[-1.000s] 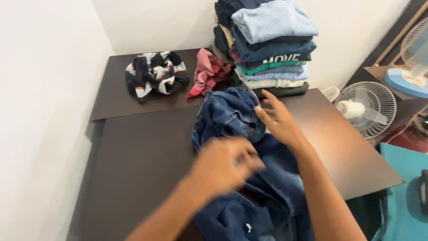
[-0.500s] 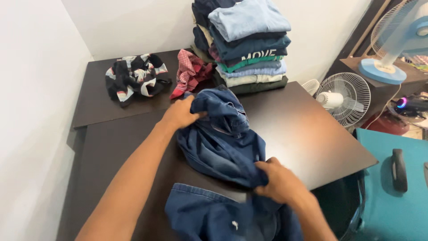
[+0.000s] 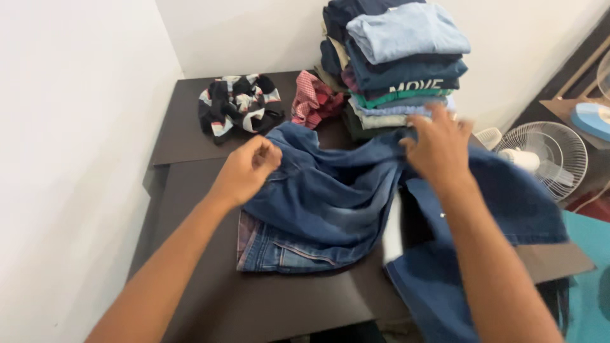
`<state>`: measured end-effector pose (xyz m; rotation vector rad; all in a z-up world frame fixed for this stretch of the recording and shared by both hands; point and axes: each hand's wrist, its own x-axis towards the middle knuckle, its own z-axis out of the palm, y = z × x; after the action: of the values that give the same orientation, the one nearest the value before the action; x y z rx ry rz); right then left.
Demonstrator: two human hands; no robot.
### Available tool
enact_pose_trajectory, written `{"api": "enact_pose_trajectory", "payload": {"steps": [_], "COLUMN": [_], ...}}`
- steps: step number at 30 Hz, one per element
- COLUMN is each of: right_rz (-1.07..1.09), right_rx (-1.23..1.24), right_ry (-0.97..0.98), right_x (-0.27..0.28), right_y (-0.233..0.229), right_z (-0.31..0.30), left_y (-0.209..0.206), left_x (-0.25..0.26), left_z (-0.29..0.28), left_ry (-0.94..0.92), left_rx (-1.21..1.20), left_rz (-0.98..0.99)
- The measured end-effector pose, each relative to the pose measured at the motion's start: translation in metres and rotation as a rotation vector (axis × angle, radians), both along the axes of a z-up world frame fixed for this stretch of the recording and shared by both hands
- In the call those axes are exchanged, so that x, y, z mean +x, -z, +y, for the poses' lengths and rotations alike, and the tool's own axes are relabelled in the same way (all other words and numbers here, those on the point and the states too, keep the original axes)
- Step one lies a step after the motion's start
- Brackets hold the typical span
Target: The person folds a light blue patterned t-shirt and a pair of blue jeans on a dark table, smoothing and aligning each item before stacking them with other folded clothes. The person then picks up a patterned cloth and begins to unfold it.
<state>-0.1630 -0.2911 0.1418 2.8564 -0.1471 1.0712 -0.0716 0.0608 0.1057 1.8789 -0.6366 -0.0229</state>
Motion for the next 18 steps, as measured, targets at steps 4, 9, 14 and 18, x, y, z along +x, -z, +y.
{"api": "enact_pose_trajectory", "payload": {"steps": [4,9,14,18], "right_rz": [0.395,0.896,0.974,0.970], "right_rx": [0.415,0.482,0.415,0.489], "right_ry": [0.075,0.355,0.244,0.070], "right_x": [-0.036,-0.076,-0.086,-0.081], "right_y": [0.045,0.096,0.137,0.132], "right_z": [0.023,0.000,-0.077,-0.119], "left_y": [0.047,0.091,0.104,0.095], "left_x": [-0.003,-0.004,0.019,0.044], "left_z": [0.011,0.004,0.050,0.117], "left_ry": [-0.280,-0.298,-0.416,-0.505], "left_rx": [0.288,0.364,0.369,0.493], "left_rz": [-0.536,-0.494,-0.387,-0.265]}}
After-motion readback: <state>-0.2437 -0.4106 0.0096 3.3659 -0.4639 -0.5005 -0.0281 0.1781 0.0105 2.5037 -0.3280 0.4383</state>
